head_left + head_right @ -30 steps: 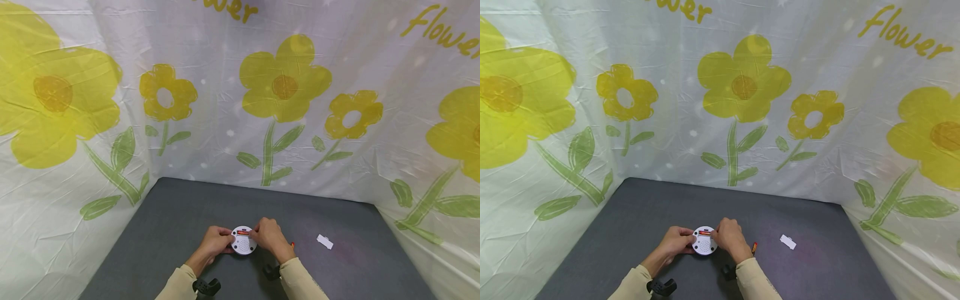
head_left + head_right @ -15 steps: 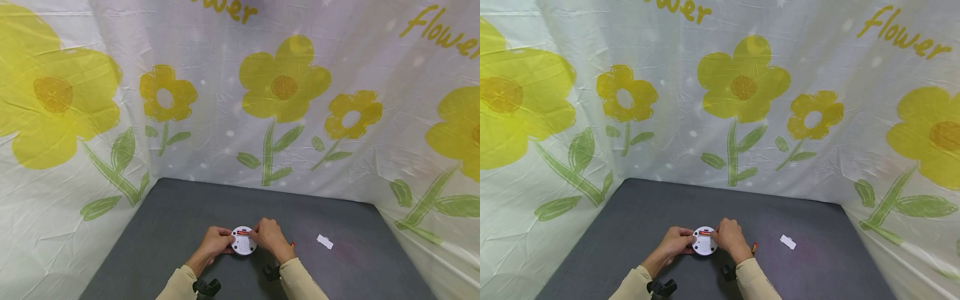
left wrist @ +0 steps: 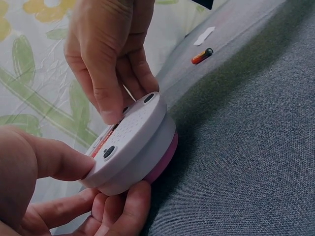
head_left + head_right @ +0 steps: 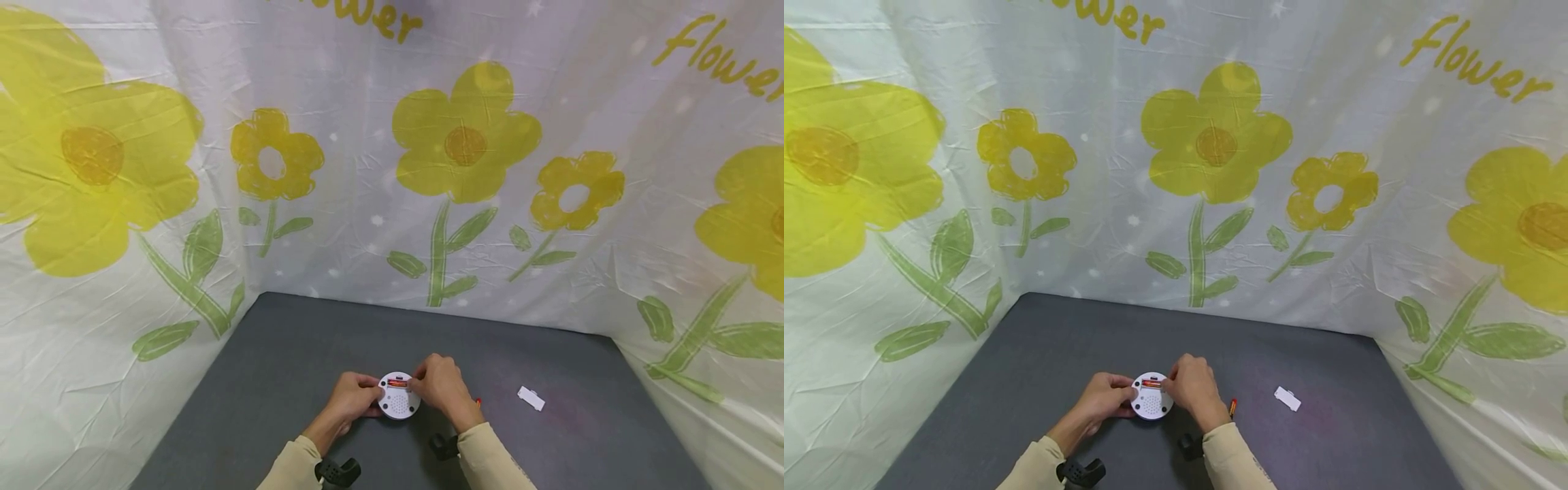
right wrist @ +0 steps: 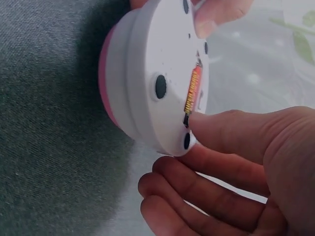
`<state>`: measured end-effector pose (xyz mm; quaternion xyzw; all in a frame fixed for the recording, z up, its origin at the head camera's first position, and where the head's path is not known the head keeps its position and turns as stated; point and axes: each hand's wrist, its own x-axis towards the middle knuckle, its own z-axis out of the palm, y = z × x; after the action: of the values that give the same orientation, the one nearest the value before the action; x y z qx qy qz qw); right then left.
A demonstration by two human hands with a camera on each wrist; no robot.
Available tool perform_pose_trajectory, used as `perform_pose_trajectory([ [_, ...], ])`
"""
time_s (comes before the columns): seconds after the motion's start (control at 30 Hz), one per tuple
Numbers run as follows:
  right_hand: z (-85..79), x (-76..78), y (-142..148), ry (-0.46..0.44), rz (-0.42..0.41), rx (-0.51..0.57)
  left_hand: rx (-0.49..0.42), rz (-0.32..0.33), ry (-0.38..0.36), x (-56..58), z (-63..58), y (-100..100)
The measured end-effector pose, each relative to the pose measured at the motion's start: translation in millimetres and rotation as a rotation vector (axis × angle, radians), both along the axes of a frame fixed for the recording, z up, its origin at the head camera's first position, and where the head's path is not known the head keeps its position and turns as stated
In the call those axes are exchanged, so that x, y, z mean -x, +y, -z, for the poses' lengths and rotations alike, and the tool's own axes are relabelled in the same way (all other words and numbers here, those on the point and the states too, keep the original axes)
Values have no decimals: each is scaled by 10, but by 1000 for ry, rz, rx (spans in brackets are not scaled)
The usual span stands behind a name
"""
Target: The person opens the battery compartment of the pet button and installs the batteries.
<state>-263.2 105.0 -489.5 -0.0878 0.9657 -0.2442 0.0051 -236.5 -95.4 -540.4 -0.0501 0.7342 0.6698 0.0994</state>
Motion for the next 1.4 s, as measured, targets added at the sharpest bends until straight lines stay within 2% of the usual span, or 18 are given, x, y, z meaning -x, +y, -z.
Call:
perform_pose_trajectory([
  [0.3,-103,18,141,60,-92,50,-20,-2,0,-5,21,-3],
  [0.73,-289,40,597,127,-167,23,-27,0,-8,-23,27,-6],
  [0.87,-293,61,729,141,-210,-24,-26,0,-6,-26,19,-3],
  [1.13,-238,88,949,197,-348,-99,-24,-8,-2,-23,3,-2],
  [1.4,-187,62,1068,171,-447,-170,-13,-4,4,-4,13,6],
])
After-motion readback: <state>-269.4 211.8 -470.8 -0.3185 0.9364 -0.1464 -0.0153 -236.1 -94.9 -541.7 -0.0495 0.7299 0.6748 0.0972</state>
